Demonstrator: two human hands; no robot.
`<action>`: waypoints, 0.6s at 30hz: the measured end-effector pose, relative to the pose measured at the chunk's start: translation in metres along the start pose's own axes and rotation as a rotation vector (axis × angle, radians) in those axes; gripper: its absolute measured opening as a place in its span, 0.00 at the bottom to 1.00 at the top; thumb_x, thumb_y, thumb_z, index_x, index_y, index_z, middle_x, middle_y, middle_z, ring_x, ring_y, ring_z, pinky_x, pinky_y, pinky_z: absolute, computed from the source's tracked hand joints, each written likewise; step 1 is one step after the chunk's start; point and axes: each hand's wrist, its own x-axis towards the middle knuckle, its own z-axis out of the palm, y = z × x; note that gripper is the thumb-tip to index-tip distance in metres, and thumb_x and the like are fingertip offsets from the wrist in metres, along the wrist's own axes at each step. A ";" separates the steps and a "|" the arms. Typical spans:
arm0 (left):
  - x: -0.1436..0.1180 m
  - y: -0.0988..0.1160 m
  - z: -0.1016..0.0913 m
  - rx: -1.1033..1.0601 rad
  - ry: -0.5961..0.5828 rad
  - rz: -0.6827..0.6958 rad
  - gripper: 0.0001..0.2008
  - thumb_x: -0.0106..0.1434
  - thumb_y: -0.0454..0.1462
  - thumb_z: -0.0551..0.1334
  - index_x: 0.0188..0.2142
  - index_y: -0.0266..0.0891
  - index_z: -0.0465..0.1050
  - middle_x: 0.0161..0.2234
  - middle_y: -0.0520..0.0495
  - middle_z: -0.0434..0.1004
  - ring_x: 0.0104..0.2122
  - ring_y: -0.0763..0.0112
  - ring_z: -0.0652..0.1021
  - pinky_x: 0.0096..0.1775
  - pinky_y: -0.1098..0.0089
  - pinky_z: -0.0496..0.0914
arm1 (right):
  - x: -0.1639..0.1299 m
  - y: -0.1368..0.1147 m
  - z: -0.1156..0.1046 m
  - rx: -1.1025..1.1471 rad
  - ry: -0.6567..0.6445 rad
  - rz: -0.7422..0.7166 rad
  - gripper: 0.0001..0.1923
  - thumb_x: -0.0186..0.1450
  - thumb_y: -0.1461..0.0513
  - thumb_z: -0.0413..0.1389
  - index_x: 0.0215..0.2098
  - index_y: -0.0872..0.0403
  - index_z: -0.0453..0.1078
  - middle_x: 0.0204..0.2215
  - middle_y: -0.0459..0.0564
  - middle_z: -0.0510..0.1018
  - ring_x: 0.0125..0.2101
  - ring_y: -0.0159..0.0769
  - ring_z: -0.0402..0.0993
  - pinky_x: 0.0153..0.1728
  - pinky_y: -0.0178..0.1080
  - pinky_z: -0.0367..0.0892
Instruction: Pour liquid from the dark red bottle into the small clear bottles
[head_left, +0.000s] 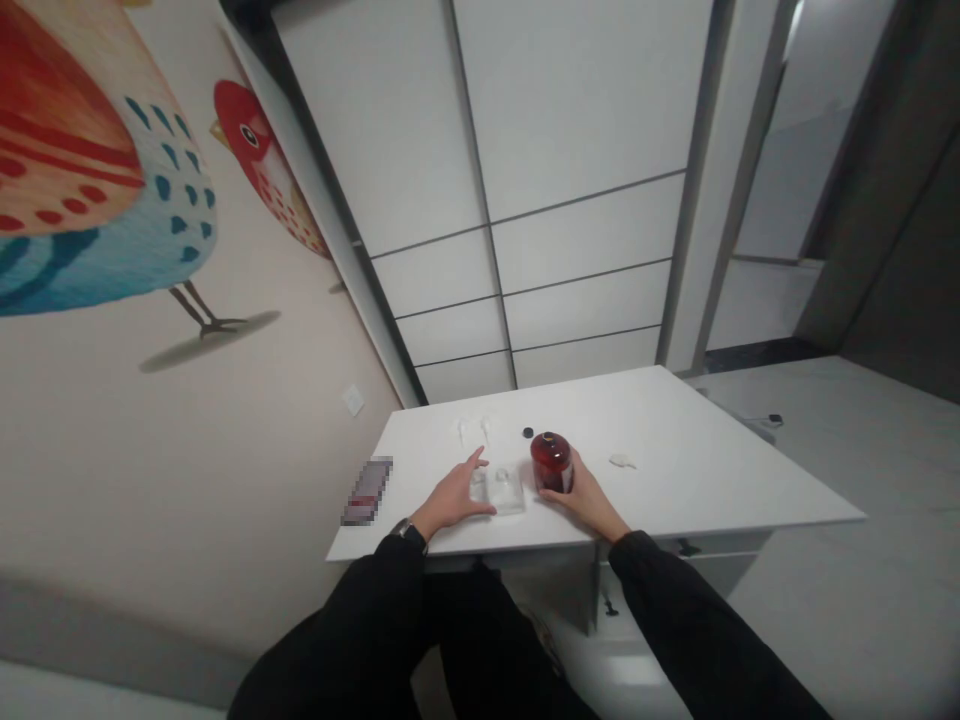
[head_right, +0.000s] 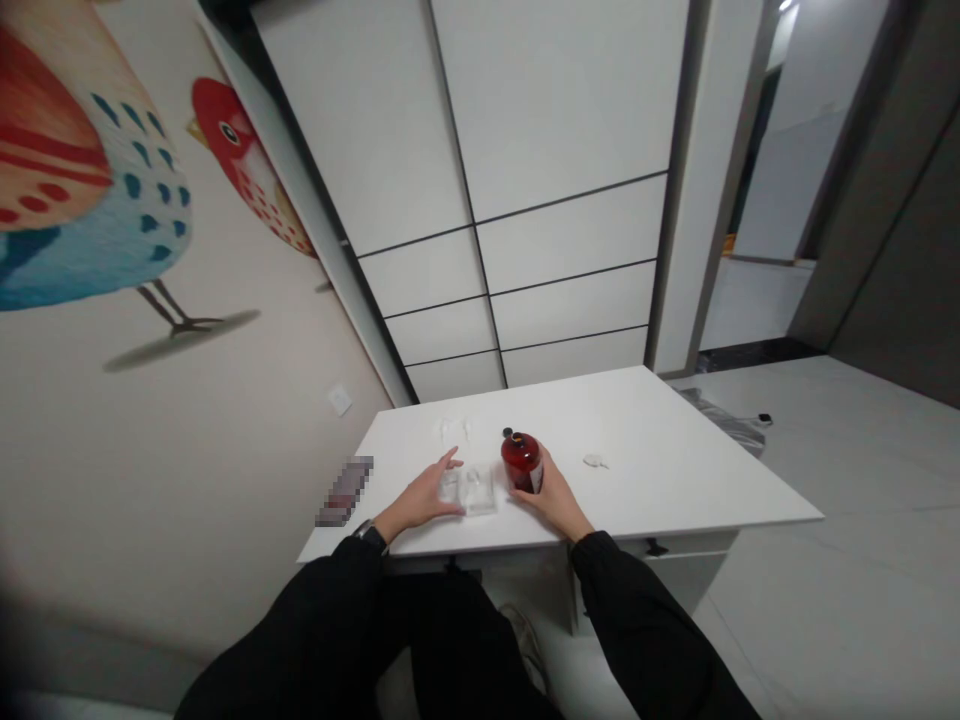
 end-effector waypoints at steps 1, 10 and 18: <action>0.002 0.000 0.002 0.008 -0.002 0.000 0.61 0.50 0.41 0.81 0.76 0.43 0.49 0.65 0.34 0.72 0.65 0.42 0.72 0.67 0.46 0.61 | 0.000 -0.001 0.000 -0.001 -0.003 0.000 0.53 0.53 0.56 0.73 0.71 0.53 0.56 0.68 0.63 0.69 0.68 0.56 0.65 0.71 0.57 0.54; 0.009 -0.009 0.005 0.031 -0.015 0.040 0.59 0.54 0.40 0.79 0.76 0.45 0.48 0.61 0.38 0.77 0.60 0.50 0.75 0.65 0.51 0.62 | -0.003 0.004 0.002 -0.018 -0.006 0.096 0.67 0.53 0.54 0.73 0.78 0.53 0.37 0.65 0.66 0.72 0.65 0.57 0.71 0.66 0.56 0.62; 0.032 -0.022 0.003 -0.011 0.017 0.026 0.60 0.51 0.41 0.80 0.76 0.44 0.50 0.60 0.38 0.78 0.59 0.49 0.76 0.64 0.51 0.64 | 0.000 0.004 0.004 -0.133 -0.100 0.106 0.64 0.54 0.54 0.71 0.78 0.53 0.40 0.58 0.63 0.80 0.56 0.57 0.80 0.58 0.55 0.71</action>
